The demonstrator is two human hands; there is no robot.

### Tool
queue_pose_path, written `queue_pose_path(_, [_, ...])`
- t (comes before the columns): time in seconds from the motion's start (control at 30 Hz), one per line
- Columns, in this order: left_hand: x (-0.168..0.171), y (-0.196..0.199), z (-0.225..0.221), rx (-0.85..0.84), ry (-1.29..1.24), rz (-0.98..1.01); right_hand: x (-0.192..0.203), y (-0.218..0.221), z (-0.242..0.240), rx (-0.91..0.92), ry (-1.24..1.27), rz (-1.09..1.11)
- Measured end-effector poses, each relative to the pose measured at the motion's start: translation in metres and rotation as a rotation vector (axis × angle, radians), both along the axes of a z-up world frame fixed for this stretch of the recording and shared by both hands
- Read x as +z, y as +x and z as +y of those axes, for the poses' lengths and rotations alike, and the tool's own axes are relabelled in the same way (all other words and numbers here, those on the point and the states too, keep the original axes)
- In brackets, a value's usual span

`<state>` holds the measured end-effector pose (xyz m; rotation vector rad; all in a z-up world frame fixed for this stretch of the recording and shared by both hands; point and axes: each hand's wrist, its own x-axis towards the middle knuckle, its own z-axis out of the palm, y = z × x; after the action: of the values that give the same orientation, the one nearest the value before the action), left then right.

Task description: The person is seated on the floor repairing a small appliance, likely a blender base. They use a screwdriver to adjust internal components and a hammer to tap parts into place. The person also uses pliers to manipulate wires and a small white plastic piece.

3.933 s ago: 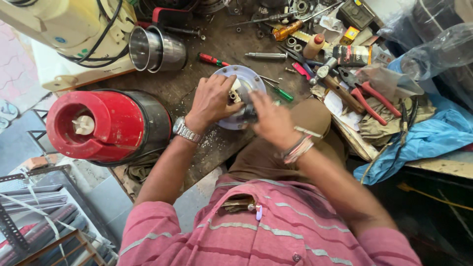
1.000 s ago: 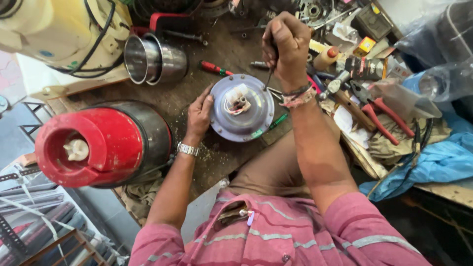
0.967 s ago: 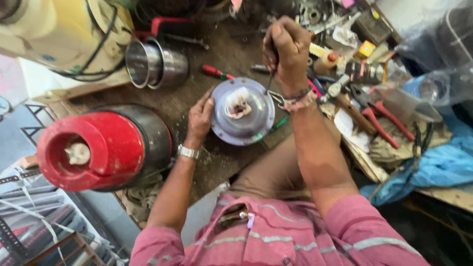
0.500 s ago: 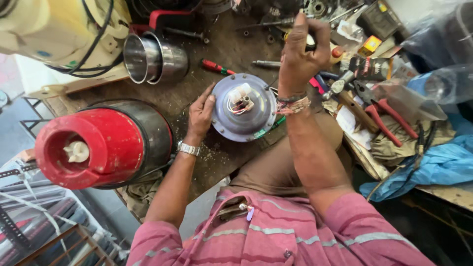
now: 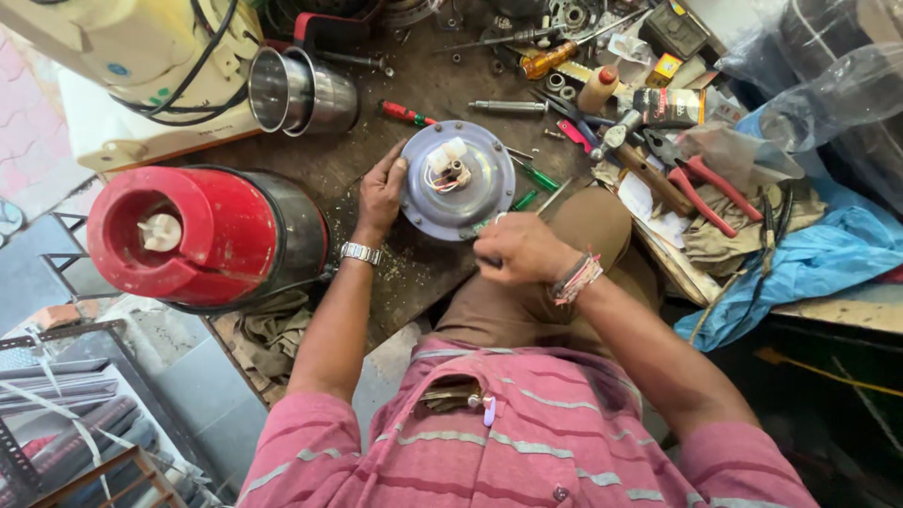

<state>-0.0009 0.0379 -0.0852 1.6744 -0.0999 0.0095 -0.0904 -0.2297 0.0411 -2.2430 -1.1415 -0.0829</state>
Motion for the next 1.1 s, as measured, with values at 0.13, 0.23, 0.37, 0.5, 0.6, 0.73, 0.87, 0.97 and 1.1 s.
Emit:
queue_pose_path(0.13, [0.001,-0.002,-0.001,0.017,-0.064,0.014,-0.006,-0.005,0.004,0.101,-0.121,-0.07])
queue_pose_path(0.23, [0.0,0.0,0.0,0.051,-0.017,0.037,0.014,0.006,-0.002,0.028,-0.007,-0.006])
queue_pose_path(0.37, [-0.001,0.001,0.0,0.021,-0.081,0.038,0.045,0.048,0.004,-0.257,-0.2,-0.151])
queue_pose_path(0.5, [0.003,0.002,-0.001,0.02,-0.088,0.053,0.052,0.101,0.027,-0.093,-0.434,-0.179])
queue_pose_path(0.6, [0.002,0.001,0.0,0.021,-0.068,0.065,0.044,0.122,0.037,-0.012,-0.604,0.01])
queue_pose_path(0.73, [0.002,0.002,0.0,0.026,-0.001,0.049,0.039,0.135,0.039,0.098,-0.648,-0.079])
queue_pose_path(0.87, [0.006,0.005,-0.002,-0.01,-0.019,0.02,0.047,0.132,0.045,0.372,-0.457,-0.223])
queue_pose_path(0.97, [0.007,0.002,-0.001,-0.027,-0.019,0.019,0.054,0.12,0.042,0.348,-0.294,-0.587])
queue_pose_path(1.1, [0.003,0.001,-0.001,-0.016,0.004,0.021,0.054,0.111,-0.016,-0.035,-0.275,-0.333])
